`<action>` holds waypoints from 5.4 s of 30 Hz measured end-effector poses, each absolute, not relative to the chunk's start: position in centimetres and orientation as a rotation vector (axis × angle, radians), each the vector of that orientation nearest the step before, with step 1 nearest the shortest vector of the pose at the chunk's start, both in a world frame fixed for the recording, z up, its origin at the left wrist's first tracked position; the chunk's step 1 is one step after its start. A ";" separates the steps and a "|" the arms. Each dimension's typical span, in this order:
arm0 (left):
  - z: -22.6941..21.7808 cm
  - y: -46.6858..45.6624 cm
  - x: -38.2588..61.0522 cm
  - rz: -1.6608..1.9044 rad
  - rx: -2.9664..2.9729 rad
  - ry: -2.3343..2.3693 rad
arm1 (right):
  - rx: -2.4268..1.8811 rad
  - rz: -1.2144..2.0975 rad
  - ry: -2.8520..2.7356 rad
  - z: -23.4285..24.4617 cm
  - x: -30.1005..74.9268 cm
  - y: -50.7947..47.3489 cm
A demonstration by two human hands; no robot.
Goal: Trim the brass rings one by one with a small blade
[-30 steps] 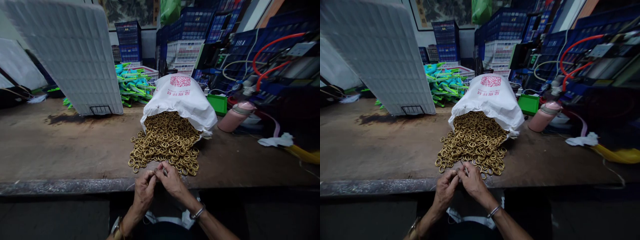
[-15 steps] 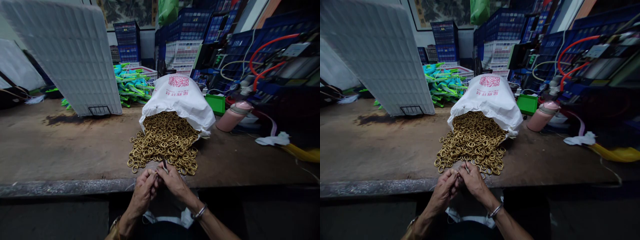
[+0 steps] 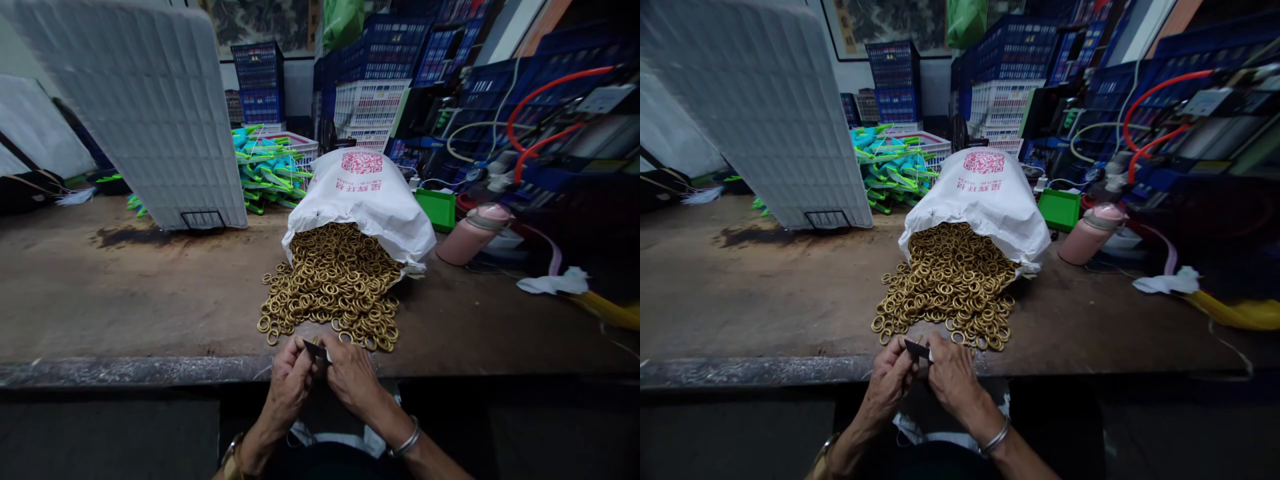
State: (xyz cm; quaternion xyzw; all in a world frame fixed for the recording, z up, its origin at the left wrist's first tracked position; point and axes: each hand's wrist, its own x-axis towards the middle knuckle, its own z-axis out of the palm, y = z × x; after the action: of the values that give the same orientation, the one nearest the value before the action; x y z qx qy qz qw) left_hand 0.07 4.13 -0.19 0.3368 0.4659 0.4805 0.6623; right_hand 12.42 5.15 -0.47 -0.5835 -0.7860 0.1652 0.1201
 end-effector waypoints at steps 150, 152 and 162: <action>-2.3 3.5 -0.4 1.145 1.307 1.201 | -1.432 1.368 -1.543 -3.3 12.4 6.1; -2.4 3.4 -0.4 1.090 1.221 1.181 | -1.422 1.369 -1.518 -3.4 12.5 6.1; -2.2 3.4 -0.1 0.935 0.675 0.972 | -1.415 1.238 -1.534 -1.8 12.7 6.3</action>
State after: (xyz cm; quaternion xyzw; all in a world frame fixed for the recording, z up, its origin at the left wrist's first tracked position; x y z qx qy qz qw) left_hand -0.15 3.35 -2.16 0.3065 0.4411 0.4246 0.7288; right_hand 12.69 6.29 -1.79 -0.5464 -0.5921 0.4779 0.3500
